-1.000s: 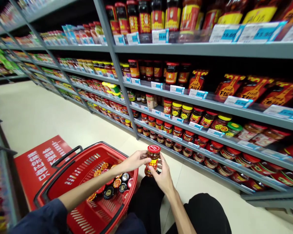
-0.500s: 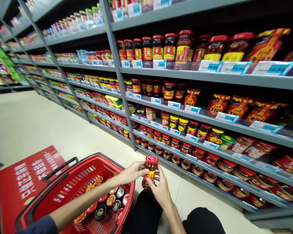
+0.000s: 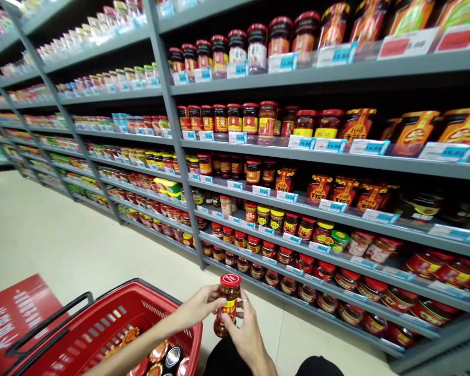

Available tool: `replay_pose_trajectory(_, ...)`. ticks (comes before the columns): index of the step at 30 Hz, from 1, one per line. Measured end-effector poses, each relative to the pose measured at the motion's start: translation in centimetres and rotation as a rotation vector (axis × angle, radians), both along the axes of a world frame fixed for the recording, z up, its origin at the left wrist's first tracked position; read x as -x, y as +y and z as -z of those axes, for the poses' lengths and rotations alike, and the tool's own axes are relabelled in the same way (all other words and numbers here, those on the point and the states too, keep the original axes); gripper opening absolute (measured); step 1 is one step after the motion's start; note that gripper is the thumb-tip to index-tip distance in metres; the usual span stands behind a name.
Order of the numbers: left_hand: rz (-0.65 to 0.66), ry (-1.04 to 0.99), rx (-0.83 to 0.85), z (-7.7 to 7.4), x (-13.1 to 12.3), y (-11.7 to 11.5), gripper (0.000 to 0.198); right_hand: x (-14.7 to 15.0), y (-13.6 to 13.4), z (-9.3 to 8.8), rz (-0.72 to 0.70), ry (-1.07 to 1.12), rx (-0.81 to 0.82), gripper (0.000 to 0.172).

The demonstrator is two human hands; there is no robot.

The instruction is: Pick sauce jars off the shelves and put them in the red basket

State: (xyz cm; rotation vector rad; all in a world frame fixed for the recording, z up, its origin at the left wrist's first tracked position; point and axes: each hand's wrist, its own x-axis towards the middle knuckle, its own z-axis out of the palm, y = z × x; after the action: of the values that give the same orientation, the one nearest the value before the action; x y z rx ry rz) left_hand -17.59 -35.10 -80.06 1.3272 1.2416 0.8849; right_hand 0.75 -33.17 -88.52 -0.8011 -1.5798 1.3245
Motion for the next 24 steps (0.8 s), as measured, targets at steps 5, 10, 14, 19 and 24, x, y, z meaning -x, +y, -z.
replay_pose_trajectory(5, -0.023, 0.014, 0.025, -0.2, -0.2, 0.1, 0.058, 0.0, 0.0, -0.3, -0.002, 0.021, 0.010, 0.075)
replay_pose_trajectory(10, -0.026, -0.017, 0.003, -0.6, -0.6, 0.2, 0.057, -0.2, 0.0, 0.0, 0.023, 0.012, 0.005, 0.077)
replay_pose_trajectory(14, -0.014, -0.038, -0.011, -1.0, -1.1, 0.5, 0.055, -0.5, 0.2, -0.2, 0.064, 0.015, -0.006, 0.077)
replay_pose_trajectory(19, -0.006, -0.042, -0.065, -2.2, -1.8, 1.0, 0.050, -1.5, 0.7, -1.5, 0.045, 0.020, -0.026, 0.079)
replay_pose_trajectory(24, 0.002, -0.044, -0.113, -3.2, -2.1, 0.8, 0.048, -2.5, 1.0, -2.1, -0.006, 0.051, -0.051, 0.070)
